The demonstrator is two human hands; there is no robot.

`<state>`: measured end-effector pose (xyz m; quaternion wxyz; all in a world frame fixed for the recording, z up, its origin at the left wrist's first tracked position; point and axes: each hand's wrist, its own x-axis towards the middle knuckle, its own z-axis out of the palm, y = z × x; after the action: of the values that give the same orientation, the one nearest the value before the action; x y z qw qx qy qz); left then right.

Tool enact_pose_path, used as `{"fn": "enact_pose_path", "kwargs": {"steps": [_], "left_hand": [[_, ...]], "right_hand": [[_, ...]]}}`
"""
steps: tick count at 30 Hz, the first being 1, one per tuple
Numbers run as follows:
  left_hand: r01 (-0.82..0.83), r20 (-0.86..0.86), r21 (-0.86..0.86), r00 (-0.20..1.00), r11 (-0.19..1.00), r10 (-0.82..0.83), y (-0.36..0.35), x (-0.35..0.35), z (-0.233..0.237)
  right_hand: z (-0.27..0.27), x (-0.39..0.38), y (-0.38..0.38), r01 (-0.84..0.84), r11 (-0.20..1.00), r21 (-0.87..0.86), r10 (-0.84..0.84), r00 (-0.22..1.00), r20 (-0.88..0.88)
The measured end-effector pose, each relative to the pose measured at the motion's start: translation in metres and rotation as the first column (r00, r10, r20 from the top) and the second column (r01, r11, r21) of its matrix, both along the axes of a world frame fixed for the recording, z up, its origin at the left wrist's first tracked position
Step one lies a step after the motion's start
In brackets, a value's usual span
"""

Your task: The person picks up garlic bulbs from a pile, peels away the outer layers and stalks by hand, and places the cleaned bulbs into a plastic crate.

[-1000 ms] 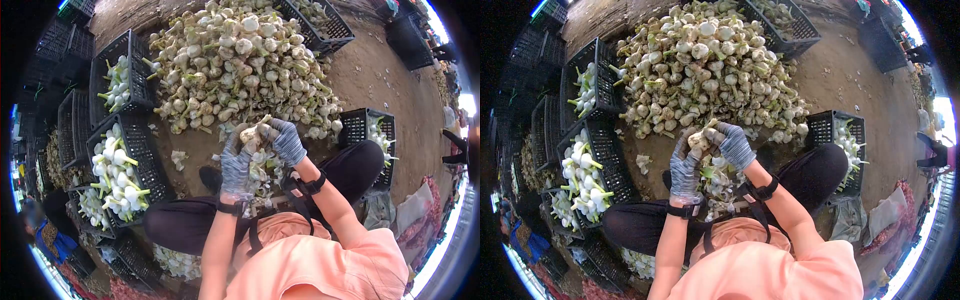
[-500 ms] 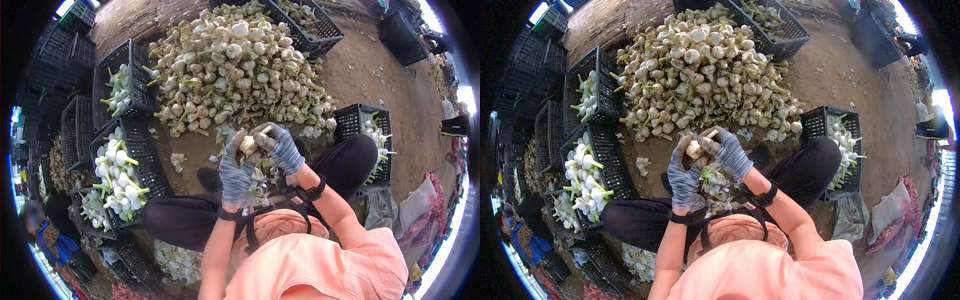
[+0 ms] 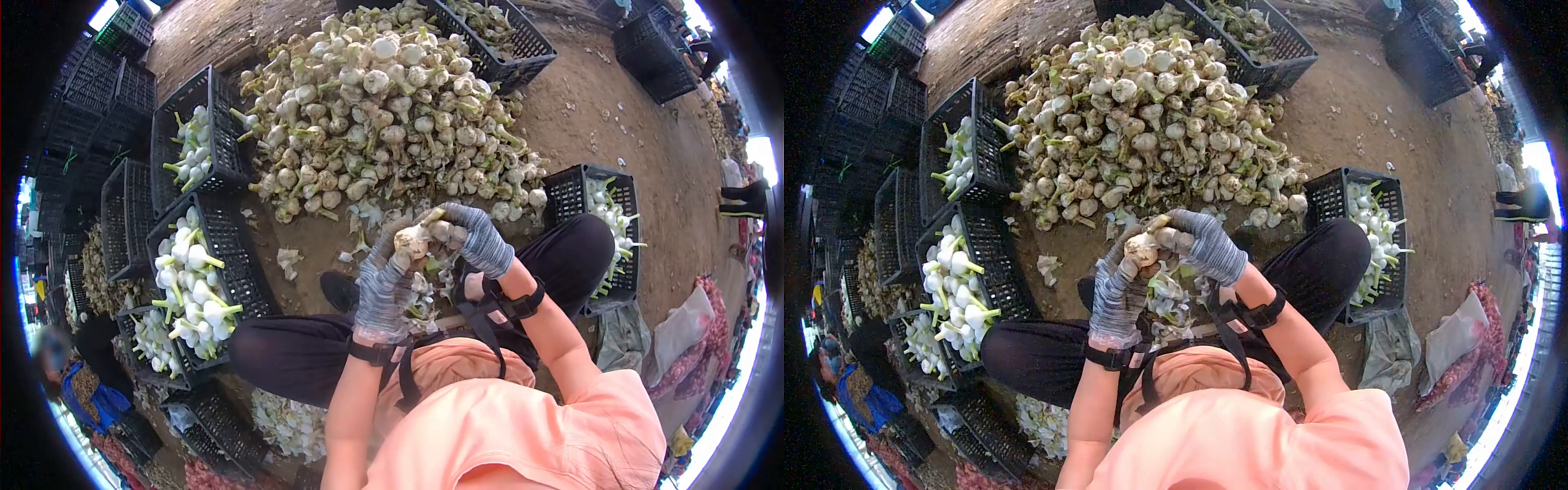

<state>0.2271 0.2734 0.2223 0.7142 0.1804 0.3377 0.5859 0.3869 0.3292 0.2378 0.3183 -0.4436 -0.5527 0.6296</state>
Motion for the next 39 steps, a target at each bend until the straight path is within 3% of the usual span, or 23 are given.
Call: {"fn": "enact_pose_path", "kwargs": {"steps": [1,2,3,5,7,13,15,17,19,20,21,23,24,27,29,31,32,33,35,36,37,38,39], "left_hand": [[0.028,0.053,-0.009,0.998,1.000,-0.028,0.000,0.001,-0.001],[0.005,-0.009,-0.026,1.000,1.000,-0.005,-0.001,0.002,-0.003],[0.007,-0.007,-0.028,1.000,1.000,-0.007,-0.002,0.003,-0.004],[-0.039,-0.171,0.031,0.984,0.999,0.043,-0.002,0.005,-0.006],[-0.038,-0.177,0.018,0.983,0.999,0.041,-0.002,0.005,-0.002],[0.001,-0.096,-0.006,0.995,1.000,-0.001,-0.002,0.001,-0.004],[0.018,0.038,-0.066,0.999,0.998,-0.015,-0.001,0.002,-0.006],[0.010,0.064,-0.144,0.998,0.989,-0.001,-0.002,0.002,-0.013],[0.061,0.119,-0.258,0.992,0.964,-0.031,0.002,0.002,-0.018],[-0.056,0.036,-0.416,0.996,0.908,0.078,0.005,0.008,-0.022],[-0.058,0.036,-0.417,0.996,0.907,0.080,0.007,0.006,-0.019],[0.005,-0.177,-0.562,0.976,0.827,-0.126,0.010,-0.005,-0.013],[0.144,-0.021,-0.589,0.981,0.796,-0.194,0.011,-0.014,-0.027],[0.096,0.015,-0.593,0.994,0.800,-0.108,0.013,-0.012,-0.048],[0.084,0.015,-0.530,0.996,0.844,-0.089,0.010,0.000,-0.019],[-0.197,-0.194,-0.186,0.968,0.963,0.160,0.004,0.011,-0.001],[-0.058,-0.406,0.002,0.912,0.998,0.053,-0.002,0.001,-0.015],[-0.053,-0.405,0.001,0.913,0.999,0.049,-0.002,0.003,-0.017],[-0.002,-0.587,0.065,0.809,0.998,0.040,-0.005,0.007,-0.018],[0.037,-0.395,-0.042,0.917,0.998,-0.050,-0.003,0.003,-0.010],[0.037,-0.395,-0.044,0.917,0.998,-0.052,-0.004,0.000,-0.011],[0.077,-0.200,-0.059,0.976,0.995,-0.088,-0.004,-0.004,-0.013],[0.120,0.002,-0.066,0.993,0.991,-0.120,-0.004,-0.005,-0.010]], "right_hand": [[-0.004,0.003,0.000,-0.006,0.999,-0.040,0.002,0.996,-0.090],[-0.008,0.004,0.001,-0.006,0.984,0.180,0.010,1.000,-0.017],[-0.003,0.002,-0.001,-0.004,0.984,0.178,0.007,1.000,-0.015],[0.009,-0.006,-0.005,0.042,0.999,-0.028,-0.042,0.999,-0.019],[0.007,-0.011,-0.006,0.068,0.989,-0.128,-0.069,0.998,-0.007],[-0.009,-0.005,-0.007,-0.046,0.962,0.269,-0.014,0.976,0.215],[-0.009,-0.004,-0.008,-0.059,0.946,0.319,-0.014,0.975,0.223],[-0.011,-0.003,-0.008,-0.073,0.927,0.368,-0.015,0.973,0.231],[-0.018,-0.003,-0.009,-0.067,0.824,0.563,-0.103,0.959,0.265],[-0.019,-0.003,-0.010,-0.068,0.824,0.562,-0.102,0.959,0.265],[-0.018,-0.003,-0.013,-0.092,0.821,0.564,-0.090,0.954,0.286],[-0.018,-0.004,-0.019,-0.116,0.820,0.561,-0.076,0.949,0.306],[-0.018,-0.006,-0.021,-0.098,0.826,0.555,-0.080,0.954,0.289],[-0.015,-0.008,-0.026,-0.099,0.877,0.471,-0.061,0.948,0.313],[-0.015,-0.011,-0.029,0.071,0.997,-0.026,-0.065,0.979,0.195],[-0.028,-0.012,-0.030,0.107,0.993,0.057,-0.117,0.969,0.217],[-0.032,-0.011,-0.030,0.139,0.980,0.140,-0.170,0.957,0.237],[-0.030,-0.011,-0.030,0.144,0.980,0.140,-0.174,0.956,0.238],[-0.023,-0.011,-0.030,0.127,0.919,0.374,-0.208,0.961,0.182],[-0.025,-0.008,-0.029,0.127,0.919,0.372,-0.207,0.961,0.183],[-0.029,-0.002,-0.027,0.122,0.969,0.215,-0.137,0.989,0.057],[-0.033,0.002,-0.025,0.090,0.994,0.057,-0.085,0.993,-0.079],[-0.038,0.002,-0.023,0.091,0.994,0.055,-0.087,0.993,-0.077]]}}
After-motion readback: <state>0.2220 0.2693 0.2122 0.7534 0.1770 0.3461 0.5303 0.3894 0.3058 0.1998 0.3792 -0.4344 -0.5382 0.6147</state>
